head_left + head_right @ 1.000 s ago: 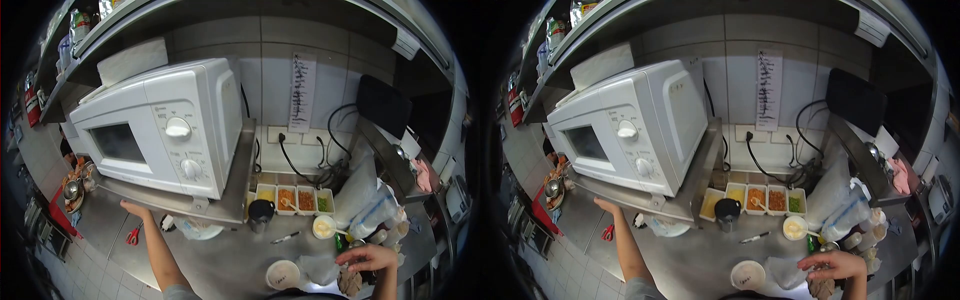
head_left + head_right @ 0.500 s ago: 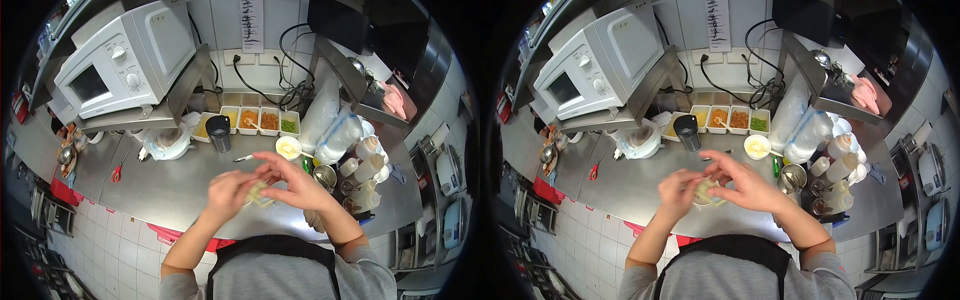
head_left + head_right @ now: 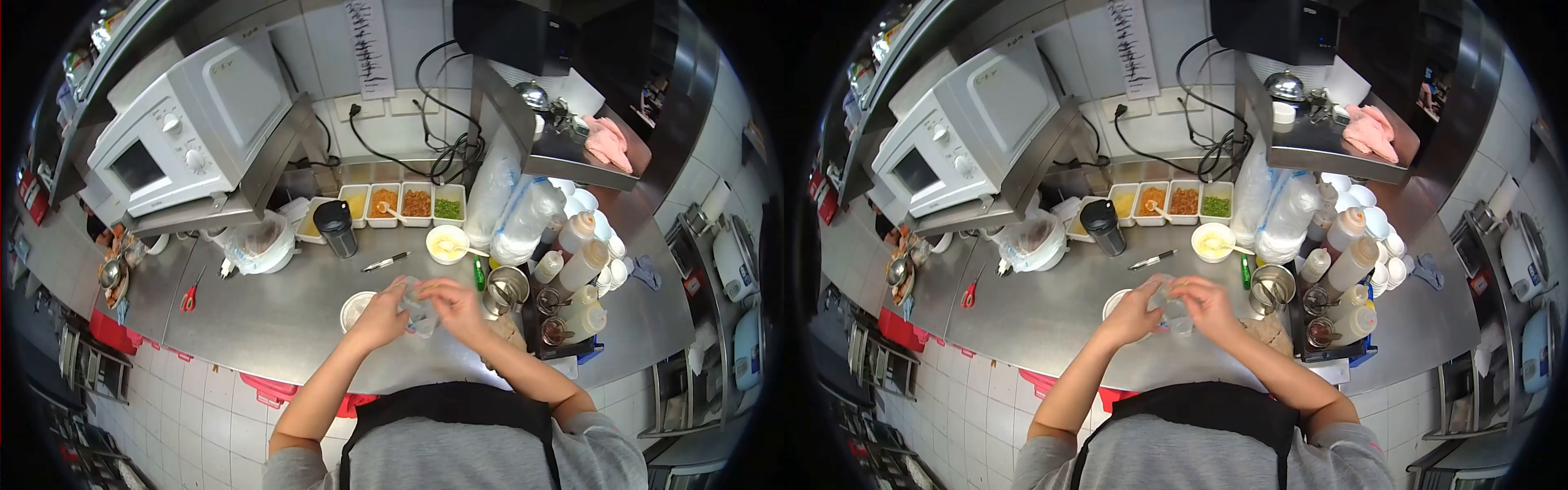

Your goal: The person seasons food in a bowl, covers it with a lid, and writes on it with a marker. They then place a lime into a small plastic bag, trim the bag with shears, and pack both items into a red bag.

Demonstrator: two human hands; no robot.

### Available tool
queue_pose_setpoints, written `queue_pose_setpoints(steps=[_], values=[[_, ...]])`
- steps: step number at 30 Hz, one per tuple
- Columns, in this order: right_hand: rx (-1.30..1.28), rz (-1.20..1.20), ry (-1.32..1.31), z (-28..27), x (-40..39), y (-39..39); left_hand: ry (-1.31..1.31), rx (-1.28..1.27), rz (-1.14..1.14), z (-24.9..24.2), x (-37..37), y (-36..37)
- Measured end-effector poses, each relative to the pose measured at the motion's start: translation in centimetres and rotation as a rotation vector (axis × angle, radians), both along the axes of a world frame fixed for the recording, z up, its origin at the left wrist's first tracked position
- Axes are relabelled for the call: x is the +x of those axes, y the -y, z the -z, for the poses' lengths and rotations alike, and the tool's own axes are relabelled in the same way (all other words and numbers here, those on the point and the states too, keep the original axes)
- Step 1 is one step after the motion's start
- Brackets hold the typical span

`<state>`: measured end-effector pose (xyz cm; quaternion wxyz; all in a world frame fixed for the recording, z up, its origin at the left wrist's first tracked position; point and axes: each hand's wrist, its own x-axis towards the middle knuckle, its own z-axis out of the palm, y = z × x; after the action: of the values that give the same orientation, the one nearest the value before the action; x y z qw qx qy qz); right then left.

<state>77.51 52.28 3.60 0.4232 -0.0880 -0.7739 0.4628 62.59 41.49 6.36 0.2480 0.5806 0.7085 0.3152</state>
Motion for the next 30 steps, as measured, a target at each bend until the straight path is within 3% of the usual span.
queue_pose_setpoints(steps=[2,5,6,11,13,16,19,22,25,28,30], values=[[0.104,0.006,0.082,2.0,-0.4,0.2,0.22,-0.174,-0.032,-3.2,1.0,0.3],[0.229,-0.016,0.174,1.8,-0.6,0.0,-0.023,-0.075,0.086,-0.9,0.2,-0.3],[0.25,-0.032,0.199,1.3,-0.6,-0.1,0.047,-0.077,0.077,-0.9,0.3,-0.6],[0.143,0.1,0.09,0.3,-1.3,0.2,0.399,-0.151,0.065,-2.0,0.1,-1.4],[0.15,0.1,0.067,1.3,-1.8,0.4,0.398,-0.084,0.119,-1.7,0.3,-1.6],[0.166,0.024,0.344,2.4,-1.5,0.2,0.324,-0.051,0.197,-1.2,0.4,-1.9],[0.465,0.06,0.907,3.3,-1.6,-0.9,0.213,-0.019,0.267,-1.0,0.9,-1.9],[0.263,-0.293,0.856,4.5,-3.8,-2.2,0.081,0.065,0.33,-0.5,1.2,-2.1],[0.312,-0.352,0.923,3.8,-4.5,-2.7,0.057,0.09,0.4,0.2,1.2,-2.0],[0.576,-0.229,1.122,3.1,-4.5,-1.0,0.029,0.109,0.412,0.8,0.7,-1.7],[0.602,-0.141,1.12,5.1,-5.5,-0.9,0.056,0.108,0.387,0.7,0.5,-1.5]])
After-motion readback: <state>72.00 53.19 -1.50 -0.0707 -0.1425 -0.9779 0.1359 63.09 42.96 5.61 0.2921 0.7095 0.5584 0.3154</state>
